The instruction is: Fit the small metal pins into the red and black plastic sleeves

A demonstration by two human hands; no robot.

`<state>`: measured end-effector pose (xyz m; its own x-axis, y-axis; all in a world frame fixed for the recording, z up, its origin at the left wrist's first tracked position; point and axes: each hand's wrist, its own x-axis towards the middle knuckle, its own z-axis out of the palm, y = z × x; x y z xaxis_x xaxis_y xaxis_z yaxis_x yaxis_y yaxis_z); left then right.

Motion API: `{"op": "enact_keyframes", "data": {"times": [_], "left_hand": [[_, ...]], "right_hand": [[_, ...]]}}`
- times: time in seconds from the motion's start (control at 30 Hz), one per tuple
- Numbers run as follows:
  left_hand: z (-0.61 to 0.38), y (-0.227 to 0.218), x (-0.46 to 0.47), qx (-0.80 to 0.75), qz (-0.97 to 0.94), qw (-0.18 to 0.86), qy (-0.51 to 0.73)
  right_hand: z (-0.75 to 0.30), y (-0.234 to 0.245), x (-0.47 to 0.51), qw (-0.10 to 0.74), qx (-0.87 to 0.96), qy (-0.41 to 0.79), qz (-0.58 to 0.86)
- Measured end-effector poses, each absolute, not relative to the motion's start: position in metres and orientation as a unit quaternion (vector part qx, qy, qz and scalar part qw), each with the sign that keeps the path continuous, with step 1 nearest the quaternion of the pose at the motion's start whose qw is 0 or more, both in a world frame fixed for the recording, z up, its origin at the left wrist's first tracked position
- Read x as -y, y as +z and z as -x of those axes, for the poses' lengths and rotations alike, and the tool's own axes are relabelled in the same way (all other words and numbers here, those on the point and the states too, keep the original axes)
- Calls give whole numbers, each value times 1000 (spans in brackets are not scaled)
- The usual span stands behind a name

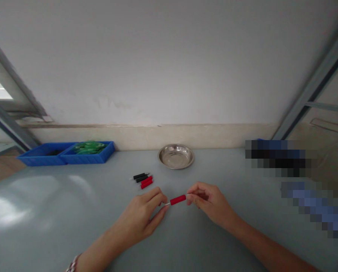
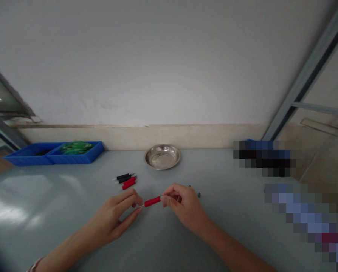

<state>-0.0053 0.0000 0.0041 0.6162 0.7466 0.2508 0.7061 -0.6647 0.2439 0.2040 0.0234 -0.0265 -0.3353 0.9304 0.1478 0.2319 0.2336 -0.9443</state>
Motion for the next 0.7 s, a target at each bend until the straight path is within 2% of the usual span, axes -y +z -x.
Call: {"op": "enact_keyframes", "data": {"times": [0.23, 0.5, 0.7], "left_hand": [[6, 3, 0, -398, -900, 52, 169], [7, 3, 1, -396, -904, 57, 154], [7, 5, 1, -396, -904, 47, 158]], "right_hand": [[-209, -21, -18, 295, 847, 189, 399], [-214, -17, -20, 232, 894, 143, 356], [-218, -15, -21, 259, 889, 150, 346]]}}
